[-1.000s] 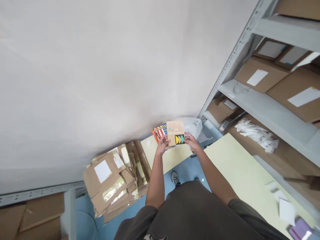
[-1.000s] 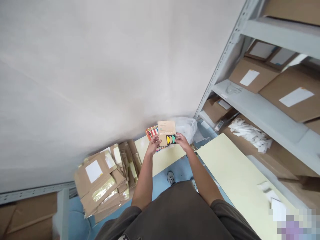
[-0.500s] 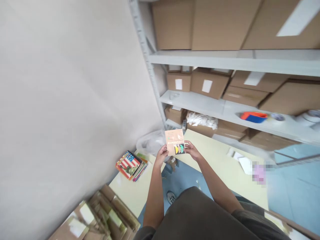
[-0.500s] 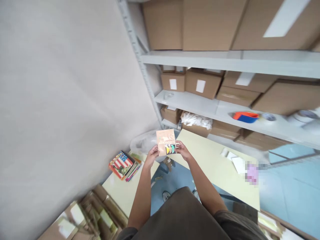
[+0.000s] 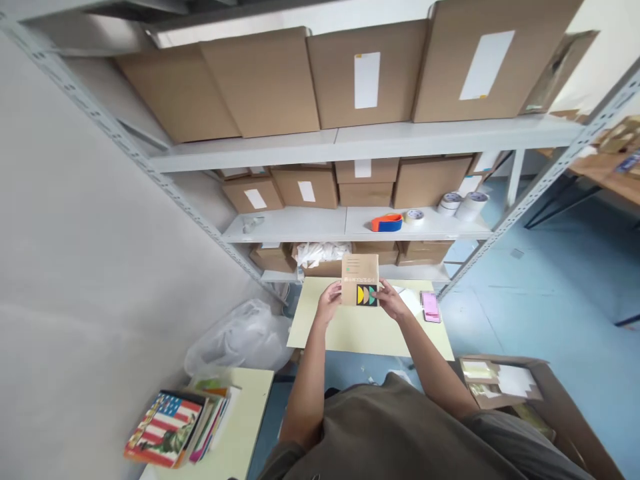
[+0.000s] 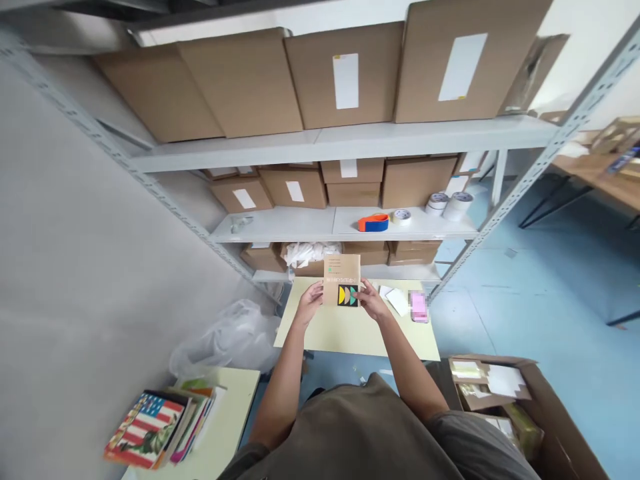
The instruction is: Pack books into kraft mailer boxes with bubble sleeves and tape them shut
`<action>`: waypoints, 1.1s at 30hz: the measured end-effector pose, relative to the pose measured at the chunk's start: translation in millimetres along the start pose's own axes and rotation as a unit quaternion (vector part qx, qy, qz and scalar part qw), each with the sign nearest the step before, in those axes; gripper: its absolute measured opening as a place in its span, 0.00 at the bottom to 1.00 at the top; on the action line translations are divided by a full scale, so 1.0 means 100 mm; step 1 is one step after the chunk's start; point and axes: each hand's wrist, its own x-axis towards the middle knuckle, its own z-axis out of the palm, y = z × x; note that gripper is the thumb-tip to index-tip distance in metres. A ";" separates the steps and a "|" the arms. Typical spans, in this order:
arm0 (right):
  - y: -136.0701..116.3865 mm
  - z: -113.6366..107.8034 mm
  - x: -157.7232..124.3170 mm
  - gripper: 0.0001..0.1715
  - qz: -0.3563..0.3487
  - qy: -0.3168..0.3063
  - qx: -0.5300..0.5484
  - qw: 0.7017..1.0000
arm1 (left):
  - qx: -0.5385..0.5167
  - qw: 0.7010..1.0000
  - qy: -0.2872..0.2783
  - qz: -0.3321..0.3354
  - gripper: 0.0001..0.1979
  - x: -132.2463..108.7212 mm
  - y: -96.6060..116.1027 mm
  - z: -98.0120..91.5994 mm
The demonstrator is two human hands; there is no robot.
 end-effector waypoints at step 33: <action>-0.13 1.02 0.48 0.37 -0.089 0.124 -0.017 0.988 | -0.051 0.990 -0.129 0.031 0.34 1.03 0.10 -0.70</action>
